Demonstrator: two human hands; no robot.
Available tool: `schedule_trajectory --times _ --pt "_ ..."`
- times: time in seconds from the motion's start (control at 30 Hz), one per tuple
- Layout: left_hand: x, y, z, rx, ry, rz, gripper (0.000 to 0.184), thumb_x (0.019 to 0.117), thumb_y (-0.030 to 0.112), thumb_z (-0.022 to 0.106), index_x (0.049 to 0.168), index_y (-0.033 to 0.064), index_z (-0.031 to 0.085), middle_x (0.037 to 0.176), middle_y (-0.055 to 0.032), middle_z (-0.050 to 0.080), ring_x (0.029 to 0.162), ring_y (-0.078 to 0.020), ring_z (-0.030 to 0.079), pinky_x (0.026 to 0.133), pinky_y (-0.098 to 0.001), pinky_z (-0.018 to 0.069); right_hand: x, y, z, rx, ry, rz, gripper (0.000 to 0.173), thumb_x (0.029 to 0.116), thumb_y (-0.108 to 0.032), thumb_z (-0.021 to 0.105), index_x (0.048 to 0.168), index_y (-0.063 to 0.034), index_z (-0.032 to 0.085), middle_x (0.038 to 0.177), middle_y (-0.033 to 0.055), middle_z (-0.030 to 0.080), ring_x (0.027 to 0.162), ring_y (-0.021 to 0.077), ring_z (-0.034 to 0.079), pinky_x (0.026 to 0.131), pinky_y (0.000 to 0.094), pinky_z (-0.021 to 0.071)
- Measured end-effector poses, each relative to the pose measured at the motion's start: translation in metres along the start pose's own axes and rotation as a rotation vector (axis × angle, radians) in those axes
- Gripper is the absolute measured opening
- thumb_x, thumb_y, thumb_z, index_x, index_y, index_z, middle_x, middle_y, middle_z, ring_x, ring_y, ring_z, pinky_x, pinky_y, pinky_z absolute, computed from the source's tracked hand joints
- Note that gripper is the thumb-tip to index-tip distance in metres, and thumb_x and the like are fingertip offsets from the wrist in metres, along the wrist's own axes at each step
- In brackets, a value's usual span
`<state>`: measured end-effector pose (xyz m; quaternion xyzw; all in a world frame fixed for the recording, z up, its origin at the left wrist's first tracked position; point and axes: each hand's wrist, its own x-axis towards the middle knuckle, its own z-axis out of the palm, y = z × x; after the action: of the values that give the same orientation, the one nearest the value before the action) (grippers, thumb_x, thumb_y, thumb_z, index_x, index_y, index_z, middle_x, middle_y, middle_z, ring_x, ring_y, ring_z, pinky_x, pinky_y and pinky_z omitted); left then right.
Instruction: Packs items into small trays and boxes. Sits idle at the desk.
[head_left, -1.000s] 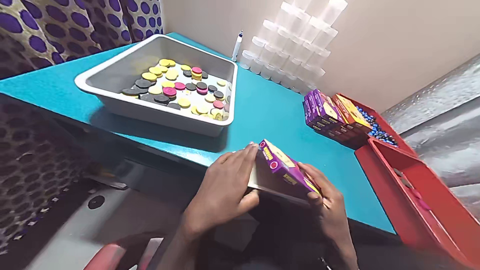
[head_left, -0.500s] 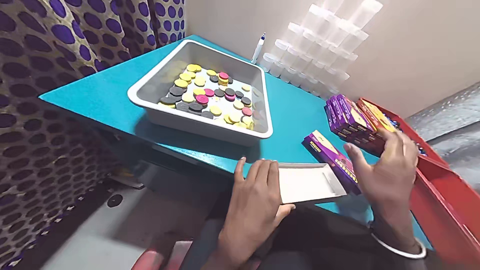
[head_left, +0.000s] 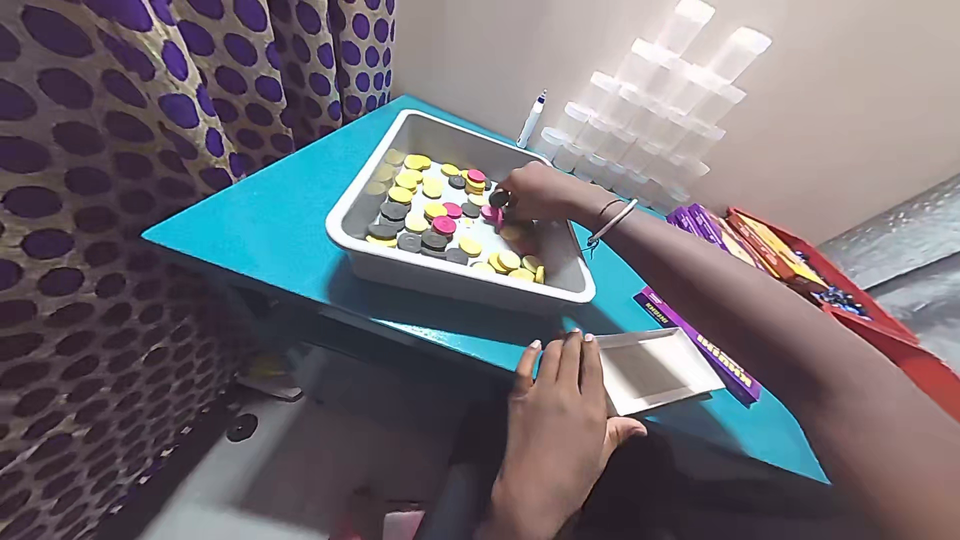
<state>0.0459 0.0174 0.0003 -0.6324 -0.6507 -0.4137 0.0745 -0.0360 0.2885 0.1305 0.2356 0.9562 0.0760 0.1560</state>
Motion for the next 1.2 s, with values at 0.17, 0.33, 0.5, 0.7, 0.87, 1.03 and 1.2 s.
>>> schedule_trajectory --times 0.17,0.33,0.5,0.7,0.87,1.03,1.2 --pt "0.001 -0.001 0.002 -0.013 0.032 0.002 0.082 0.0857 0.073 0.055 0.136 0.0091 0.065 0.138 -0.0048 0.067 0.125 -0.0212 0.064 0.11 -0.0484 0.0399 0.026 0.012 -0.004 0.015 0.195 0.056 0.028 0.0898 -0.005 0.068 0.117 -0.0068 0.075 0.103 0.022 0.073 0.099 0.0447 0.069 0.086 0.0681 0.0518" --pt "0.0 -0.004 0.001 -0.049 0.024 0.012 0.082 0.0852 0.072 0.057 0.136 0.0093 0.065 0.138 -0.0061 0.066 0.126 -0.0206 0.063 0.11 -0.0487 0.041 0.063 0.025 0.006 0.128 0.137 -0.091 0.026 0.0938 -0.011 0.069 0.119 -0.0065 0.074 0.107 0.0186 0.074 0.101 0.0393 0.07 0.091 0.0651 0.051" --pt "0.0 -0.005 0.0 -0.071 0.022 0.016 0.08 0.0846 0.072 0.058 0.136 0.0112 0.066 0.137 -0.0049 0.067 0.127 -0.0194 0.063 0.11 -0.0478 0.0407 0.055 0.023 -0.018 -0.067 0.009 0.048 0.022 0.0885 -0.019 0.077 0.102 -0.0024 0.076 0.096 0.0228 0.072 0.096 0.0444 0.068 0.084 0.0683 0.0503" --pt "-0.001 -0.007 -0.001 -0.101 0.013 0.031 0.079 0.085 0.071 0.058 0.135 0.0108 0.066 0.137 -0.0058 0.067 0.128 -0.0215 0.062 0.11 -0.0486 0.0416 0.06 0.002 -0.039 0.123 0.118 -0.132 0.027 0.0925 -0.012 0.074 0.119 -0.0047 0.073 0.109 0.0181 0.074 0.101 0.0379 0.071 0.094 0.063 0.0523" --pt "0.0 -0.008 -0.002 -0.094 0.026 0.028 0.078 0.0836 0.072 0.059 0.133 0.0123 0.068 0.132 -0.0045 0.07 0.126 -0.0205 0.063 0.109 -0.0466 0.0411 0.069 -0.015 -0.046 -0.198 -0.066 0.006 0.019 0.0862 -0.018 0.08 0.099 -0.0036 0.076 0.093 0.0222 0.071 0.093 0.0444 0.068 0.081 0.0689 0.0513" --pt "-0.001 -0.01 -0.005 -0.111 0.018 0.04 0.077 0.0834 0.071 0.06 0.132 0.0123 0.068 0.132 -0.0051 0.07 0.126 -0.0214 0.063 0.109 -0.0469 0.0423 0.087 -0.022 -0.029 0.029 0.076 -0.197 0.027 0.0909 -0.013 0.075 0.117 -0.0059 0.075 0.104 0.0187 0.075 0.098 0.0404 0.07 0.09 0.065 0.0513" --pt "0.0 -0.013 -0.007 -0.126 -0.003 0.041 0.077 0.0832 0.071 0.061 0.133 0.0117 0.068 0.133 -0.0054 0.069 0.126 -0.0219 0.063 0.108 -0.0472 0.0433 0.091 -0.027 -0.03 -0.009 0.013 -0.207 0.022 0.091 -0.015 0.075 0.11 -0.0057 0.076 0.096 0.0173 0.074 0.091 0.0378 0.07 0.084 0.0627 0.052"
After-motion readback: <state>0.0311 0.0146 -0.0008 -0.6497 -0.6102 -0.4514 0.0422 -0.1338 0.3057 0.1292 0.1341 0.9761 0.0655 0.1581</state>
